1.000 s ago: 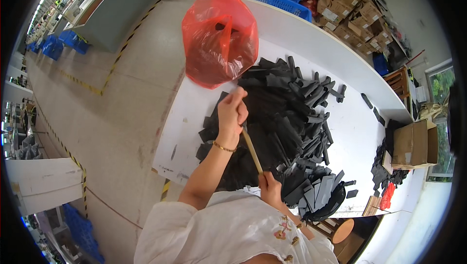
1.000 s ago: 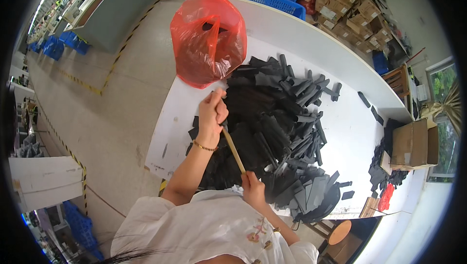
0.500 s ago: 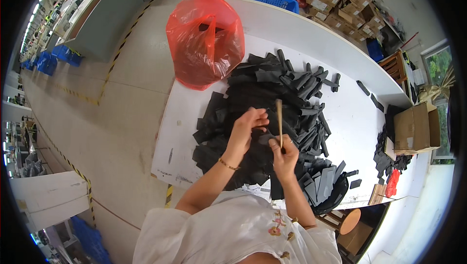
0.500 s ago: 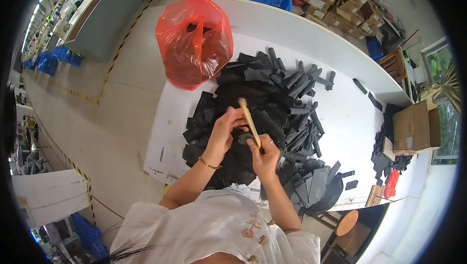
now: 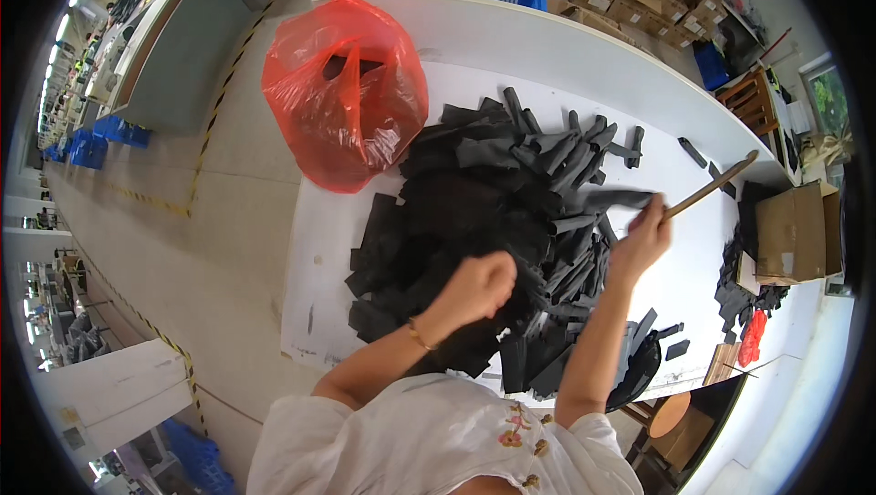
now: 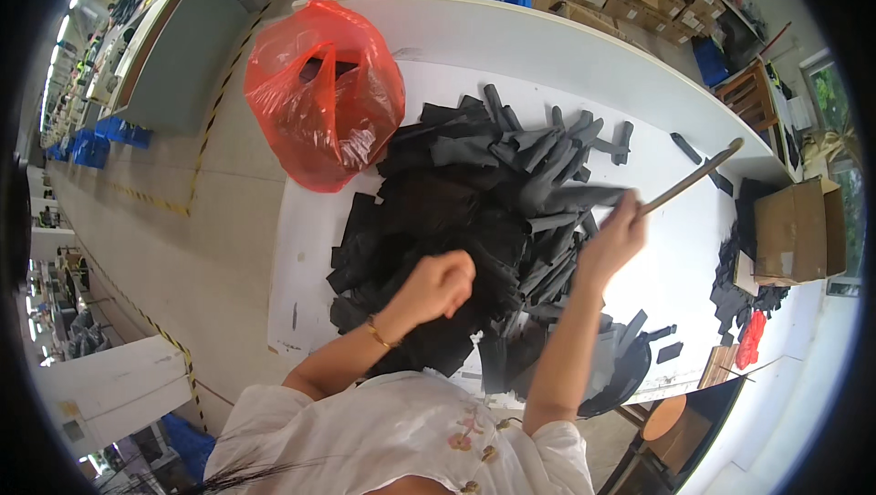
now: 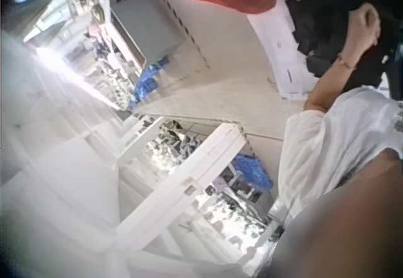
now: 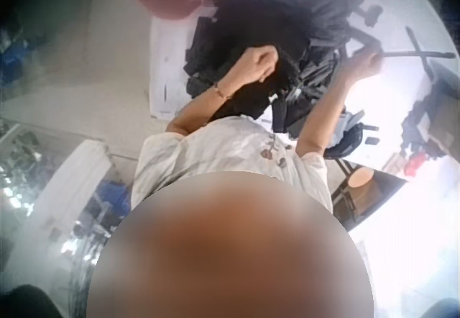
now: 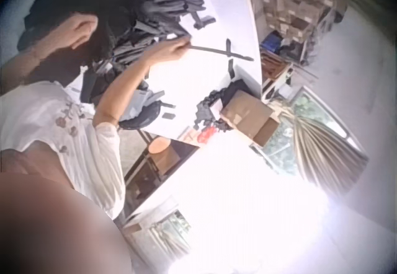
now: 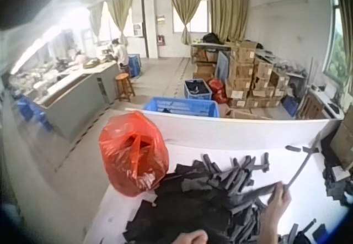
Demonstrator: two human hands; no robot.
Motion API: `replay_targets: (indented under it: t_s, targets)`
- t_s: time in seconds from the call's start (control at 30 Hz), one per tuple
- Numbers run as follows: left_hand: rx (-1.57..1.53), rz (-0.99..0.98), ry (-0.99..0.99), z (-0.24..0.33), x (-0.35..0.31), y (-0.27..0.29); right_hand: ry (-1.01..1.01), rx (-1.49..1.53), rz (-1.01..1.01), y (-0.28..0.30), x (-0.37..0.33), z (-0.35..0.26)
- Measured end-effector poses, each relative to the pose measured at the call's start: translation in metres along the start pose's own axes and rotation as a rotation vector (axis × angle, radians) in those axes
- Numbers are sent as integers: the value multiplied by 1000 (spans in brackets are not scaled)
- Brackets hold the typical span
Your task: Measuring the length of black foam strips using a wooden ruler at a workbench in a factory setting.
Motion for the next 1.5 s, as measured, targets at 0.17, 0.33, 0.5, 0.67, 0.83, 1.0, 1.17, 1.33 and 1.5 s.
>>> replay_targets:
  t_s: [0.17,0.33,0.5,0.67,0.83,1.0,1.17,1.33,1.5]
  targets:
    - [636,456,-285,-13,93,134,87,-722,-320,9,58,54]
    - [958,241,-379,-42,157,168,257,-855,-681,-18,4,64]
    - [879,182,-386,-21,161,157,366,-929,-800,-22,-13,46]
    - [905,159,-471,17,143,127,638,-1021,-794,-24,-28,10]
    - [988,132,-558,42,119,100,725,-1083,-779,-13,-38,-17]
    - [1038,119,-586,53,100,81,768,-1139,-764,0,-53,-40]
    - [1041,122,-591,58,86,72,777,-1112,-727,18,-68,-54]
    - [1044,110,-592,62,72,60,796,-1148,-724,29,-76,-53]
    - [1058,111,-694,69,56,46,793,-1177,-777,25,-89,-43]
Point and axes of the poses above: each hand's wrist, its own x-axis towards the middle knuckle, its own y-axis out of the back of the hand, z = x × y, the point moved 7 cm from there along x, towards the middle knuckle, and after that the axes turned 9 degrees about -z, right-handed, at the moved point
